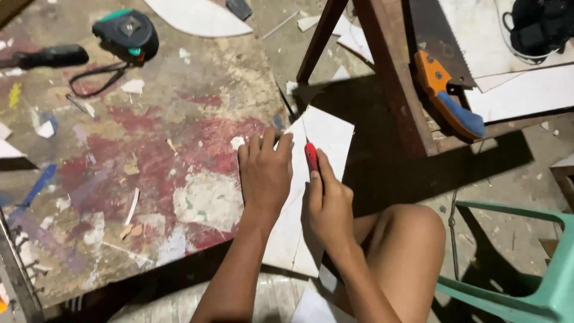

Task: Using a utility knife to cut a curved shape out of a white board following a marked line.

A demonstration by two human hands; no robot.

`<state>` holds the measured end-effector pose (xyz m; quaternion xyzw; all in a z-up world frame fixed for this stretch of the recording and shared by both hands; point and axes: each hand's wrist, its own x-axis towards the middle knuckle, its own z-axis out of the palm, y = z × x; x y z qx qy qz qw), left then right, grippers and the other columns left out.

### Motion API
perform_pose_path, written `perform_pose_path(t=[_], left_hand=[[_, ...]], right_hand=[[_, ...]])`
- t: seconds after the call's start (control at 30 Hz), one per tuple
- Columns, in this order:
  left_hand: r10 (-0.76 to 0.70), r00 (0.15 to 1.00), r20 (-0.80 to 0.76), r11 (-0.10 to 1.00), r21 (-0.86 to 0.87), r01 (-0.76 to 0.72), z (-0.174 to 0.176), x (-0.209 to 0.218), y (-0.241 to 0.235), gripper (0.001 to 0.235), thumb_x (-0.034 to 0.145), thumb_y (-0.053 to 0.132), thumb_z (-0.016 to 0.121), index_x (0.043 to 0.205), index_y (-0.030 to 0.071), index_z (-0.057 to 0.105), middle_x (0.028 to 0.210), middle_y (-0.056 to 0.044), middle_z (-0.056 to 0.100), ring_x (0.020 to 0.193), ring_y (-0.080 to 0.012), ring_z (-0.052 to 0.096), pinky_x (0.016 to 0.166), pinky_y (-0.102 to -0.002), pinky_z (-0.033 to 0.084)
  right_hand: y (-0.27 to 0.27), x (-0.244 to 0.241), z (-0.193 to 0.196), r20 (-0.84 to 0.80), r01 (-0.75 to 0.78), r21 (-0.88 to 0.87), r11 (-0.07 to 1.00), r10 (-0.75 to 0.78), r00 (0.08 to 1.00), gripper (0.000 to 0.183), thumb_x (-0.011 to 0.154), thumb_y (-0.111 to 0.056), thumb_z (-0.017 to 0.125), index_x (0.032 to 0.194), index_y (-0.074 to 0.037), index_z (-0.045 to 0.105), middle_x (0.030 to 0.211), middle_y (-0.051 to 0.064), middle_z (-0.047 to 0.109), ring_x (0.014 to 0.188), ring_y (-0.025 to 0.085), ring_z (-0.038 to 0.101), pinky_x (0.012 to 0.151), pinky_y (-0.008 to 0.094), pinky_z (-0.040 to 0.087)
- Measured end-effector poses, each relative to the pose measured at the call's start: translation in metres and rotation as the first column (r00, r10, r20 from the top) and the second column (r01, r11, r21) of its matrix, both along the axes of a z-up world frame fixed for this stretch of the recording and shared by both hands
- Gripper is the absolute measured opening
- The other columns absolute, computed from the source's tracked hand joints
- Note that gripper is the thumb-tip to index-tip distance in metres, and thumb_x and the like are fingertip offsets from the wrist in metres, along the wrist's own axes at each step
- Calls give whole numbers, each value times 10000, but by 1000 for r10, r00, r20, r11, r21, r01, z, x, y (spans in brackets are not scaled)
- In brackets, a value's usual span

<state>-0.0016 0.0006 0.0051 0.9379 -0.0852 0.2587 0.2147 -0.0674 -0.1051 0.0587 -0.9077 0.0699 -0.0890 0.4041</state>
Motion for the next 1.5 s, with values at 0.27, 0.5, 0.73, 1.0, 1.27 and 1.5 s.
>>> perform_pose_path(t=[0.27, 0.5, 0.73, 1.0, 1.27, 1.5], left_hand=[[-73, 997, -19, 993, 95, 75, 10, 4, -2, 425, 960, 214, 639, 1382, 257, 644, 1060, -61, 657, 821, -290, 621, 701, -430, 443], [-149, 985, -81, 989, -5, 149, 12, -3, -3, 470, 959, 90, 597, 1415, 193, 644, 1051, -134, 697, 585, -273, 655, 531, -406, 482], [-258, 964, -71, 957, 122, 265, 27, -10, 3, 532, 955, 28, 558, 1469, 160, 576, 1070, -119, 637, 515, -236, 649, 469, -415, 534], [-236, 956, -177, 971, 0, 239, 61, -35, -13, 446, 1053, 191, 498, 1454, 0, 535, 1101, -207, 606, 517, -353, 708, 471, -510, 572], [-343, 853, -392, 938, -198, 286, 80, -55, -19, 500, 1065, 157, 466, 1522, -31, 394, 1066, -217, 541, 567, -337, 629, 469, -486, 536], [-442, 787, -430, 863, -442, 244, 107, -55, -19, 489, 1065, 115, 460, 1524, -49, 415, 996, -207, 605, 770, -331, 645, 612, -464, 558]], right_hand=[[1, -3, -37, 251, 79, -66, 995, -60, 966, 423, 1064, -126, 494, 1469, -32, 571, 1187, 301, 721, 1090, 419, 712, 875, 494, 596], [-20, -13, -27, 192, 86, 148, 985, -114, 975, 405, 987, -166, 619, 1388, -129, 670, 1204, 196, 751, 1165, 344, 683, 903, 443, 589], [-34, 0, 43, -54, 174, 642, 747, -182, 982, 433, 879, -60, 625, 1303, -15, 699, 615, 92, 541, 462, 96, 428, 310, 233, 346], [-36, -33, 53, 69, 71, 493, 867, -120, 990, 303, 928, -62, 620, 1198, -28, 752, 608, 69, 552, 469, 105, 450, 374, 246, 368], [-49, -58, 29, 176, -42, 334, 942, -19, 984, 171, 1012, -162, 579, 1056, -55, 705, 766, -11, 589, 620, 72, 500, 577, 230, 424], [-61, -62, 41, 330, -286, -191, 939, 336, 882, 134, 1012, -67, 533, 1051, -28, 655, 918, 101, 707, 798, 194, 698, 708, 292, 563]])
